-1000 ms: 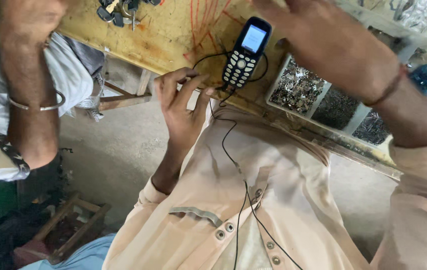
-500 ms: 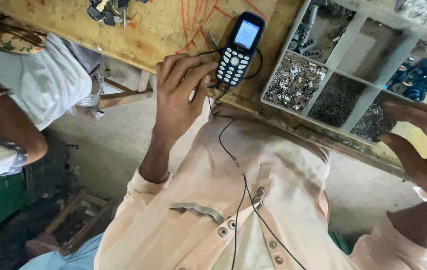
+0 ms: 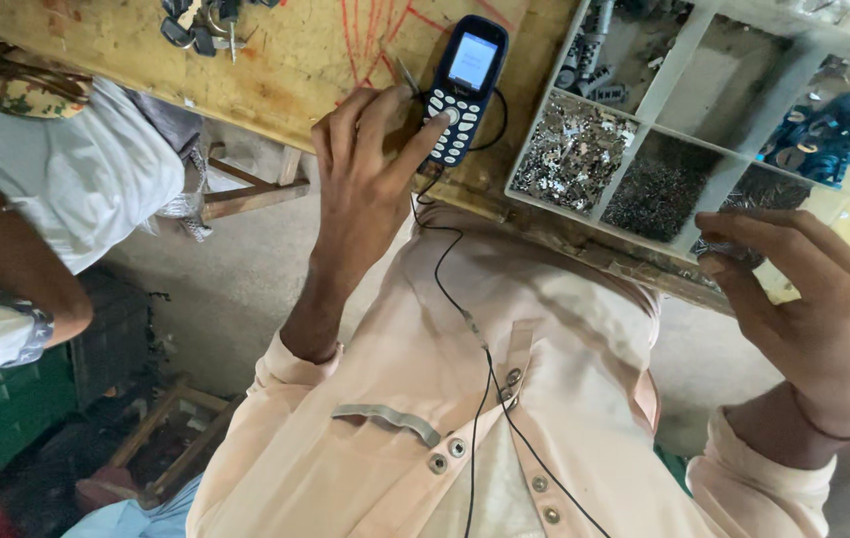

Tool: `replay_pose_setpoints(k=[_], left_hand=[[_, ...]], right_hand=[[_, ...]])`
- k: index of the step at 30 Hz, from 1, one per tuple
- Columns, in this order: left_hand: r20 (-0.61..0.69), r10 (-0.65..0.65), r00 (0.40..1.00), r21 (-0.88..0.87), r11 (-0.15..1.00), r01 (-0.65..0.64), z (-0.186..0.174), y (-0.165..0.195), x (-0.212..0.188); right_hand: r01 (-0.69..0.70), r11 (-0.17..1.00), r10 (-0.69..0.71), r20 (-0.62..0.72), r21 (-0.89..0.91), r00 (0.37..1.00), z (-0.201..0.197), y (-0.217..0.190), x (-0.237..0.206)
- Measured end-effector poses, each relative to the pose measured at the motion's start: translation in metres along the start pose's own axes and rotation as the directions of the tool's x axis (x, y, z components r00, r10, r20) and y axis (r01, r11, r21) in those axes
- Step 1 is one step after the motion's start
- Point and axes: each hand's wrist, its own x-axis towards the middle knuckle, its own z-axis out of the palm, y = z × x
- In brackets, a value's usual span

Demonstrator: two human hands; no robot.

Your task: The person sits at a workbench and assembles small padlocks, picking lock bodies, shackle pieces and small pins from a compartment tray and fitting the parts together by hand, placing finished units aside. They briefly press buttons on a mobile phone on the bench before returning to assembly.

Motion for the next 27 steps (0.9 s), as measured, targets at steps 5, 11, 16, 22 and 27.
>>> replay_pose_setpoints(k=[5,11,16,22,27], left_hand=[[0.015,0.018,1.0,0.036,0.999,-0.018,0.0,0.005,0.005],[0.023,0.028,0.999,0.047,0.998,-0.029,-0.002,0.009,0.012],[0.032,0.082,0.996,0.068,0.994,-0.084,-0.001,0.009,0.017],[0.031,0.144,0.989,0.114,0.983,-0.146,0.002,0.004,0.021],[0.047,0.165,0.985,0.107,0.98,-0.169,0.003,0.002,0.024]], right_hand=[[-0.009,1.0,0.009,-0.008,0.002,1.0,0.004,0.009,-0.005],[0.027,0.998,-0.026,-0.026,0.052,0.999,0.008,0.015,-0.01],[0.019,1.0,-0.019,-0.086,0.002,0.996,0.014,0.029,-0.019],[-0.062,0.956,0.175,-0.386,0.288,0.906,0.033,0.065,-0.042],[-0.017,0.945,0.219,-0.595,0.326,0.773,0.043,0.102,-0.062]])
